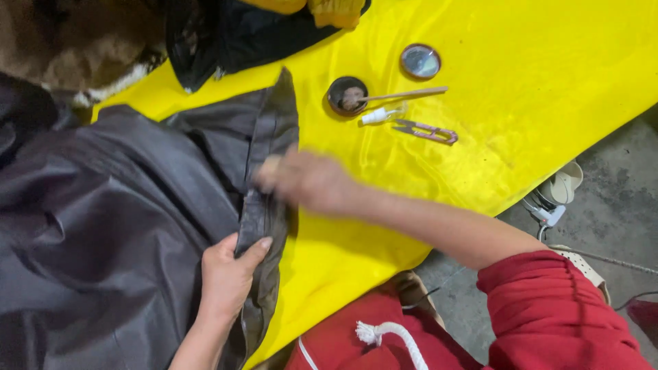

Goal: The person repairs a black leather jacket by hand, using a small tool to pick at the seam and a brush to smooth the surface. They also use a hairdryer to apply heat to the repaired area.

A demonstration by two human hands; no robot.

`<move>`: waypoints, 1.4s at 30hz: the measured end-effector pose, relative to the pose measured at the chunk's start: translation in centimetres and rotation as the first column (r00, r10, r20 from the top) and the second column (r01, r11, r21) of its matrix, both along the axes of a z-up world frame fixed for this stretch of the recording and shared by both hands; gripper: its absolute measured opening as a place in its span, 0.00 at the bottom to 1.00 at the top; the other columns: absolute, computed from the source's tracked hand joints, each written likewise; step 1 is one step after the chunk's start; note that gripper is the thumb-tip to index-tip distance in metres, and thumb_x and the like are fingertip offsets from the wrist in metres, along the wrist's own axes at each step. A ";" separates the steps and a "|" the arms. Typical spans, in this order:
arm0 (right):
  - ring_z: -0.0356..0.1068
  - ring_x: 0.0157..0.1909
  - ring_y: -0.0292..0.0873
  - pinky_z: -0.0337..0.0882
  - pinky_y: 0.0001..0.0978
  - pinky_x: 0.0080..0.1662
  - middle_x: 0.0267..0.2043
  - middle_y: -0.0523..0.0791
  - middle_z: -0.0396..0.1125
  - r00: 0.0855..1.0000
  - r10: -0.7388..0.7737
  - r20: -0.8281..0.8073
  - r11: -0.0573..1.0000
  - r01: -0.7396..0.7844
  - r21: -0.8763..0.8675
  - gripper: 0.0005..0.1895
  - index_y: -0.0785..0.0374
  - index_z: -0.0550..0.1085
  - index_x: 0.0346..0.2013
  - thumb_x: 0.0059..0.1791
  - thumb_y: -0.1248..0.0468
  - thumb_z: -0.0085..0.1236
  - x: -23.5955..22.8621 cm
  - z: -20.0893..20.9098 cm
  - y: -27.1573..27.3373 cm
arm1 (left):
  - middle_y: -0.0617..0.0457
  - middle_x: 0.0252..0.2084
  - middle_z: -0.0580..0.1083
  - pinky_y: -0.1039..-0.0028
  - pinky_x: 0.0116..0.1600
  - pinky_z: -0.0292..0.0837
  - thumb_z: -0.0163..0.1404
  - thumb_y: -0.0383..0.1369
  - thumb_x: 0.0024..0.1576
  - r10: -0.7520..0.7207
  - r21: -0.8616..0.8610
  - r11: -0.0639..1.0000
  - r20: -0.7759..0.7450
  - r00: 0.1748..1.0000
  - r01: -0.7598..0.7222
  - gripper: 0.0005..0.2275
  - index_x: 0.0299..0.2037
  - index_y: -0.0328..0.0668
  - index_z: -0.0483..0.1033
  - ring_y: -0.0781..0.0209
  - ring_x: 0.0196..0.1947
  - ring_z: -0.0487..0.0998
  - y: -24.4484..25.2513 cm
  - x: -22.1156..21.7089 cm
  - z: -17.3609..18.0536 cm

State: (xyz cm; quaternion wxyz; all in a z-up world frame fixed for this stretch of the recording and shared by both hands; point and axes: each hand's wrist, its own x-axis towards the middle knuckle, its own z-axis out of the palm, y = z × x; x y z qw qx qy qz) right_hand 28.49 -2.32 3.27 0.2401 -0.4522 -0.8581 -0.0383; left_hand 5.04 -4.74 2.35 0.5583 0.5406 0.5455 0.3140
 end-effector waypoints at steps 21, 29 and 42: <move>0.63 0.61 0.47 0.63 0.42 0.59 0.60 0.48 0.62 0.691 -0.578 -0.435 0.718 0.177 -0.673 0.32 0.58 0.65 0.58 0.51 0.39 0.43 1.6 2.7 3.6 | 0.56 0.37 0.82 0.75 0.45 0.78 0.61 0.27 0.53 0.013 -0.058 0.998 -0.060 0.998 -0.017 0.07 0.39 0.33 0.86 0.68 0.37 0.77 -0.6 0.0 1.9; 0.68 0.31 0.39 0.67 0.30 0.35 0.30 0.42 0.68 0.433 -0.544 -0.719 0.743 -0.150 -0.652 0.24 0.56 0.77 0.42 0.36 0.59 0.79 1.8 -4.8 3.1 | 0.41 0.36 0.83 0.59 0.46 0.76 0.69 0.47 0.41 -0.212 -0.013 0.972 -0.494 0.843 0.236 0.27 0.49 0.43 0.84 0.49 0.39 0.84 4.8 2.9 4.4; 0.70 0.41 0.46 0.66 0.37 0.41 0.39 0.44 0.71 0.569 -0.437 -0.697 0.819 -0.068 -0.569 0.24 0.53 0.66 0.43 0.37 0.60 0.68 3.8 0.1 1.2 | 0.59 0.41 0.78 0.79 0.48 0.71 0.53 0.27 0.60 -0.086 0.148 0.988 0.228 0.970 0.052 0.07 0.45 0.34 0.81 0.73 0.40 0.72 3.5 3.8 2.6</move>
